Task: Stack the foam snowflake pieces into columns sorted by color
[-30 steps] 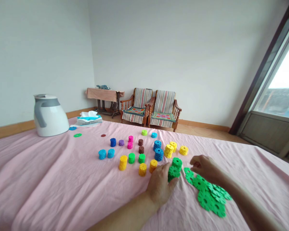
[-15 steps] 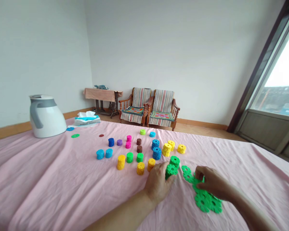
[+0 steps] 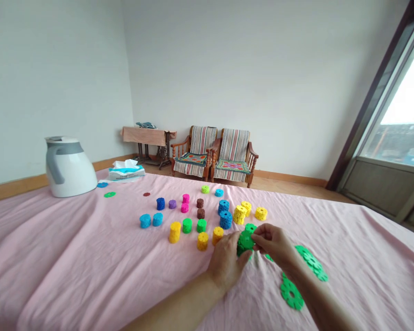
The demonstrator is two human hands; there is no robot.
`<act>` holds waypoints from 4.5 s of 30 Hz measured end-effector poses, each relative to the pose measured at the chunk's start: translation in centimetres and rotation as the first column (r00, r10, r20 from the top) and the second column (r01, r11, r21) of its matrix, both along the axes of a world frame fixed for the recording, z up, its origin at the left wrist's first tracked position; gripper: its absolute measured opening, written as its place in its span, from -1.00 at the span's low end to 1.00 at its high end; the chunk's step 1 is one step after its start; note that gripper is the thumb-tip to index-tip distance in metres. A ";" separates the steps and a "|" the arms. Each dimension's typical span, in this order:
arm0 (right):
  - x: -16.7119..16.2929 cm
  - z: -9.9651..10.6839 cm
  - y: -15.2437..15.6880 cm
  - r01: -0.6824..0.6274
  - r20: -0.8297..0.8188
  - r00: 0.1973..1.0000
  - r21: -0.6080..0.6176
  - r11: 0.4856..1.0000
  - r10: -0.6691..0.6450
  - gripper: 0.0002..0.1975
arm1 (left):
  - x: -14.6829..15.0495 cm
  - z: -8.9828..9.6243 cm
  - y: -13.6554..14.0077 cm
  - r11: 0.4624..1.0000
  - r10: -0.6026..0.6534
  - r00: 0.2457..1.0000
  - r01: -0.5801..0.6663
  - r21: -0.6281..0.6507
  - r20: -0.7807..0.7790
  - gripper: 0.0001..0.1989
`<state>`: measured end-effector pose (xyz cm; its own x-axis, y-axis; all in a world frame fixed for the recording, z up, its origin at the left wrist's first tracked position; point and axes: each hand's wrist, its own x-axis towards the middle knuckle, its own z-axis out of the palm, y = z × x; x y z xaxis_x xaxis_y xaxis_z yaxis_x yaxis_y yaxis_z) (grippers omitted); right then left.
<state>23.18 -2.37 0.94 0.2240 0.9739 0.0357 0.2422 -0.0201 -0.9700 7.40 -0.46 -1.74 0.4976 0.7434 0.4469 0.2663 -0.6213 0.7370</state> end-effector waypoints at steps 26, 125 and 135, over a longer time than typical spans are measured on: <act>-1.0 1.0 -2.1 -0.008 0.795 0.606 0.034 0.999 -0.022 -0.79 | 0.1 0.0 -0.3 0.992 0.084 0.973 -0.061 0.112 -0.213 -0.49; 10.3 -2.7 -1.8 0.094 0.860 0.510 -0.083 0.992 0.024 -0.84 | 0.1 0.2 -0.5 0.930 0.209 0.963 -0.249 0.269 0.172 -0.60; 11.1 -4.0 -1.3 0.152 0.845 0.531 -0.030 0.988 -0.056 -0.77 | -0.1 0.7 -1.2 0.926 0.108 0.977 -0.166 0.339 0.186 -0.69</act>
